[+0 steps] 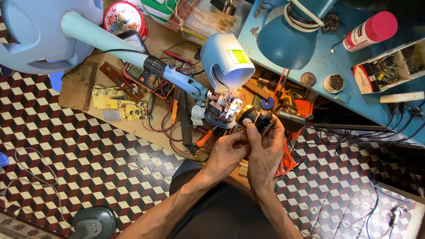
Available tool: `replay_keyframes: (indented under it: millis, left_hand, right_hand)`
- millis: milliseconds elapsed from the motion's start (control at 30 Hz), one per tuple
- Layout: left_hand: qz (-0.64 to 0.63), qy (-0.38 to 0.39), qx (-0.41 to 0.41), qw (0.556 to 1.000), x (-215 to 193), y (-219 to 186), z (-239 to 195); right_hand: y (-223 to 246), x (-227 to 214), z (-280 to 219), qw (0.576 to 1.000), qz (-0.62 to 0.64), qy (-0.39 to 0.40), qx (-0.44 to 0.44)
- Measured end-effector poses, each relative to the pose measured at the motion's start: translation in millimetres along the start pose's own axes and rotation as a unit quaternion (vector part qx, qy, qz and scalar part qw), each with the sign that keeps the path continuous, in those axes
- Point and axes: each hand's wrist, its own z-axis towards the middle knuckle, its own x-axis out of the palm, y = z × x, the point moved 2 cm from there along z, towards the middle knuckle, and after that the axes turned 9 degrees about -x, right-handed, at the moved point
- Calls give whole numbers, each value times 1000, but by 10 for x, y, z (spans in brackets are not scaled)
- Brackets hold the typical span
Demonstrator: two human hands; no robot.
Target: The person uses a flashlight to inspect a disassembled ceiling fan motor and a container of small parts on a workbench. They handle the motor housing and wires, then repeatedly pick up and examine small components from the container.
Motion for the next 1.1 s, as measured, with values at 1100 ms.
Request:
replay_keyframes:
  millis: [1100]
  left_hand:
    - [185,-102,241,947,-1121,-499,735]
  right_hand:
    - [667,160,-134,896,-363,73,-245]
